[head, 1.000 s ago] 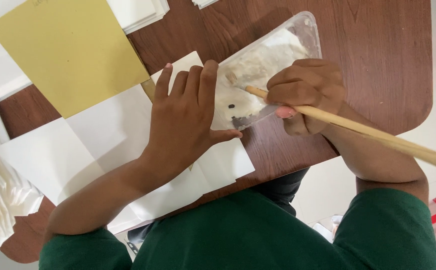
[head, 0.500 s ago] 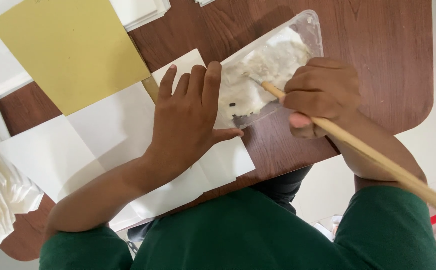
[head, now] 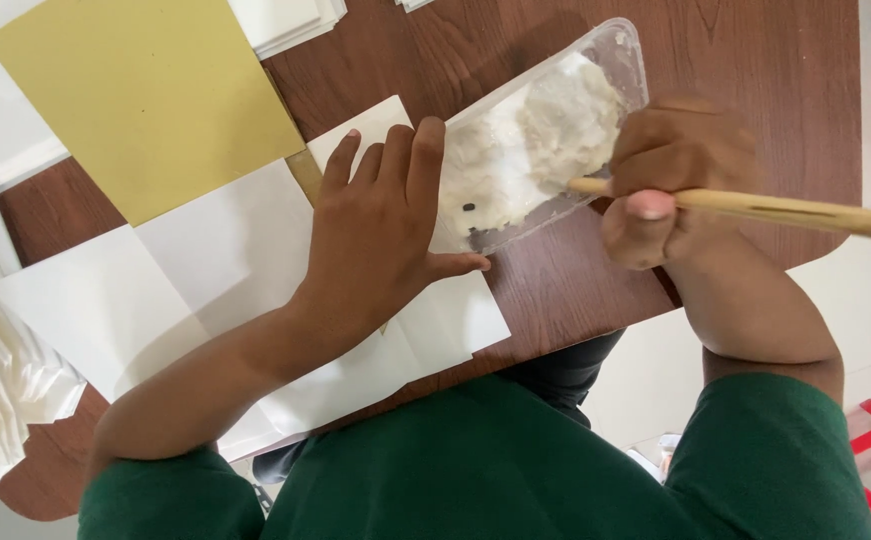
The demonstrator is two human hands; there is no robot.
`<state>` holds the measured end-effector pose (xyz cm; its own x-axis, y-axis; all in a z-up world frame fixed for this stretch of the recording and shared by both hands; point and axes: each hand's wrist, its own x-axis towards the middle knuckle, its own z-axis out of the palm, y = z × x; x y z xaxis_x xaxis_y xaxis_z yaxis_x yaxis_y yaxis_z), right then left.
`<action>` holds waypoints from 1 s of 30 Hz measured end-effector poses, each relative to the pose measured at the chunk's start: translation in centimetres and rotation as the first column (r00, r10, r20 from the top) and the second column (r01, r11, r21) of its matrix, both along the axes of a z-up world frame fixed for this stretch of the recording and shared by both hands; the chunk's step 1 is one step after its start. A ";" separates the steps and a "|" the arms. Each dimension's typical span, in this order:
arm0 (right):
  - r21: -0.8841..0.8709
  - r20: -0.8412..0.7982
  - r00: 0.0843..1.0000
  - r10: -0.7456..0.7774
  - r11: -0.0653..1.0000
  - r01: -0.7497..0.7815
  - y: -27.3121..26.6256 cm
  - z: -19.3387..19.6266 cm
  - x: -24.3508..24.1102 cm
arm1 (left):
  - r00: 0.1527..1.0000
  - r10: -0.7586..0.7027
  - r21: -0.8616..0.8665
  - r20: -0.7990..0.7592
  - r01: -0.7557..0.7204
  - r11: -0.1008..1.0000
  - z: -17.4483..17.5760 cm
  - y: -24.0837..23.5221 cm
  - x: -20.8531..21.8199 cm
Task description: The person applies white paste to the edge of a white paper sheet using a brush, then folds and presses the paper to adhere it to a yellow backing. The person repeats the gluing and folding process on another section of the paper.
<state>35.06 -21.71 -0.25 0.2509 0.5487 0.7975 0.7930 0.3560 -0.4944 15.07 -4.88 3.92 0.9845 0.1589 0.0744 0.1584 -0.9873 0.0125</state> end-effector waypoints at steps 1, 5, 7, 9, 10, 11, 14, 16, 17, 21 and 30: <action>0.075 -0.028 1.000 0.005 0.997 -0.003 0.1 -0.1 0.1 | 1.000 0.005 -0.002 -0.001 -0.005 1.000 0.1 0.0 0.0; 0.092 0.090 0.995 -0.032 0.996 0.023 -0.8 -1.9 1.9 | 1.000 0.017 -0.010 0.002 -0.017 1.000 0.2 0.0 0.1; -0.045 0.075 0.996 -0.045 0.998 0.048 -0.7 -0.6 1.5 | 1.000 0.011 -0.014 0.009 -0.011 1.000 0.2 0.0 0.1; -0.181 0.062 0.996 -0.059 0.981 0.070 -0.5 0.2 1.2 | 1.000 0.006 -0.018 0.017 -0.006 1.000 0.1 0.0 0.1; -0.138 0.027 0.997 -0.068 0.988 0.072 -0.4 0.4 1.1 | 1.000 0.008 -0.018 0.017 -0.008 1.000 0.1 0.0 0.1; -0.096 -0.010 0.997 -0.073 0.993 0.072 -0.2 0.5 1.0 | 1.000 0.012 -0.018 0.016 -0.012 1.000 0.1 0.1 0.1; -0.003 0.063 0.957 -0.282 0.959 0.282 -1.0 -0.4 2.0 | 1.000 0.018 -0.043 0.002 -0.018 0.999 0.0 0.0 0.1; 0.006 0.054 0.929 -0.366 0.931 0.366 -1.1 -0.3 2.3 | 1.000 0.023 -0.021 0.011 -0.023 1.000 -0.1 0.1 0.0; 0.015 0.040 0.894 -0.446 0.895 0.445 -1.0 -0.2 2.5 | 0.999 0.028 0.002 0.019 -0.028 1.000 -0.1 0.2 0.1; 0.054 0.050 0.890 -0.454 0.891 0.451 -1.2 -0.2 3.6 | 0.999 0.035 0.082 0.024 -0.037 0.996 -0.4 0.3 0.2; -0.243 -0.598 0.729 -0.334 0.942 0.233 1.2 2.0 5.2 | 0.967 -0.035 0.038 0.253 0.026 0.999 2.5 2.8 -0.3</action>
